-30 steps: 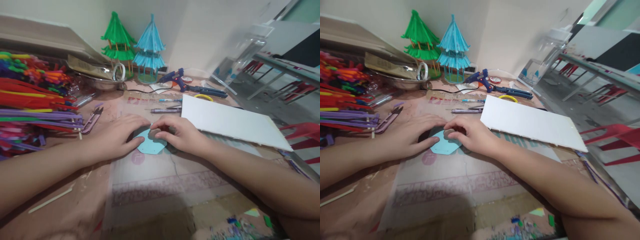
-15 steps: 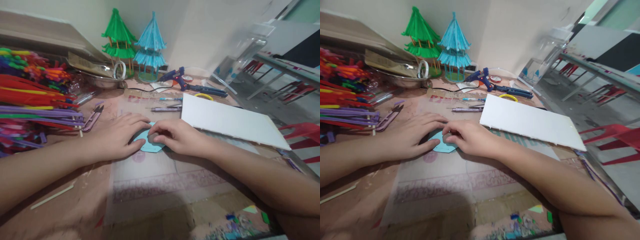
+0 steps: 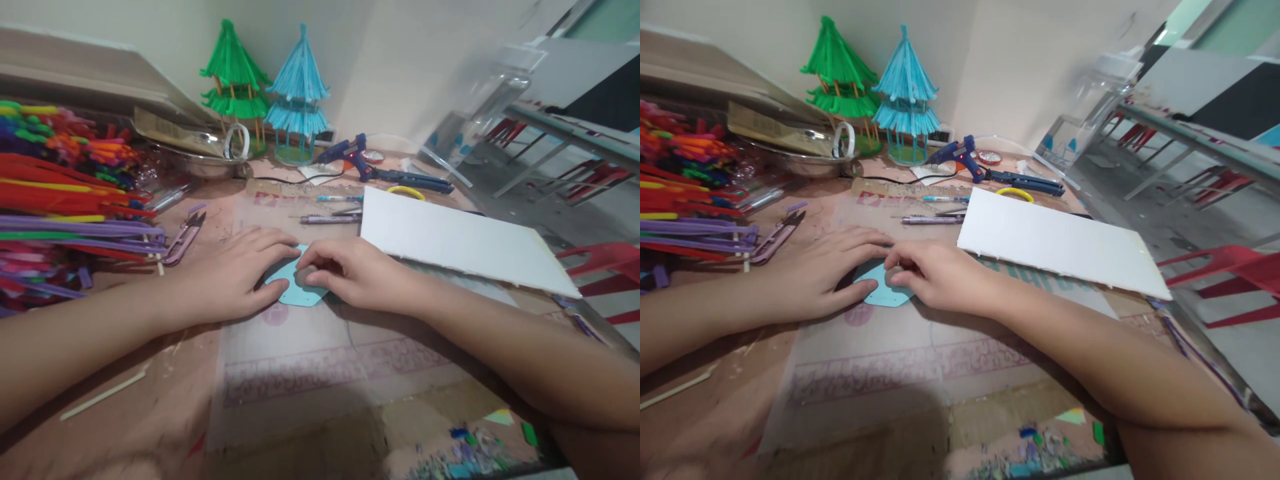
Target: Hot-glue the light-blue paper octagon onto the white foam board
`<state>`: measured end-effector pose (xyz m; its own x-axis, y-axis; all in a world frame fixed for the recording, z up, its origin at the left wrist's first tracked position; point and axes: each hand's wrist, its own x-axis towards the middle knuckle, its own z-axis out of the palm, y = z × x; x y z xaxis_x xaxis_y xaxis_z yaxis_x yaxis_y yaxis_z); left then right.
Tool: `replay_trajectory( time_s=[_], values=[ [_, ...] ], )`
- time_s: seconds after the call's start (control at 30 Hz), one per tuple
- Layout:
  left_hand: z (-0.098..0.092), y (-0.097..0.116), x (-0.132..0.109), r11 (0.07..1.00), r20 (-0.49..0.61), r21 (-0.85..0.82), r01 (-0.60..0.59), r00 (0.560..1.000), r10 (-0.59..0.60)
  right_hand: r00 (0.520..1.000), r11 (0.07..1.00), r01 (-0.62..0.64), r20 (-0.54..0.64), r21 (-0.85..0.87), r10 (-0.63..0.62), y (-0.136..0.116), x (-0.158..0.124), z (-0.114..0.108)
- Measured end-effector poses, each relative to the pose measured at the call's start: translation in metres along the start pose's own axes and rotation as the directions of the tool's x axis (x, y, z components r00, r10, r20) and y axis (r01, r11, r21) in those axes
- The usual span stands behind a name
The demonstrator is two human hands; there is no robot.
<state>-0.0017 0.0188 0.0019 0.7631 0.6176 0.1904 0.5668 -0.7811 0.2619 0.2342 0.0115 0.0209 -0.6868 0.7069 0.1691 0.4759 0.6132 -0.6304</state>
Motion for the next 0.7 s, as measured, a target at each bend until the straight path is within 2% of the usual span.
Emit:
replay_trajectory(
  time_s=[0.07, 0.13, 0.27, 0.4, 0.5, 0.6, 0.7],
  values=[
    [0.001, -0.001, 0.000, 1.000, -0.003, -0.002, 0.000, 1.000, 0.000, 0.997, 1.000, 0.009, -0.071, -0.013, -0.010, 0.005, 0.002, 0.001],
    [0.001, -0.001, 0.000, 1.000, 0.002, 0.004, 0.000, 1.000, 0.000, 0.996, 0.997, 0.043, -0.082, -0.057, -0.048, 0.009, 0.003, 0.002],
    [0.000, -0.002, 0.000, 1.000, 0.016, 0.020, -0.013, 1.000, 0.012, 0.992, 0.968, 0.124, 0.032, -0.219, -0.120, 0.002, 0.002, -0.003],
    [0.000, -0.001, -0.001, 0.999, 0.012, 0.037, -0.025, 1.000, 0.025, 0.987, 0.959, 0.060, 0.163, -0.279, -0.014, -0.016, -0.002, -0.014],
    [0.000, -0.001, -0.001, 0.999, 0.020, 0.043, -0.019, 1.000, 0.018, 0.980, 0.968, 0.012, 0.197, -0.251, 0.038, -0.021, -0.002, -0.020],
    [-0.001, -0.002, -0.001, 1.000, 0.036, 0.028, -0.013, 0.999, 0.012, 0.993, 0.979, 0.006, 0.118, -0.203, 0.019, -0.015, 0.000, -0.019],
    [-0.002, -0.005, -0.001, 1.000, 0.040, 0.013, -0.024, 0.999, 0.024, 0.998, 0.990, 0.006, -0.061, -0.142, -0.015, -0.001, 0.003, -0.013]
  ],
)
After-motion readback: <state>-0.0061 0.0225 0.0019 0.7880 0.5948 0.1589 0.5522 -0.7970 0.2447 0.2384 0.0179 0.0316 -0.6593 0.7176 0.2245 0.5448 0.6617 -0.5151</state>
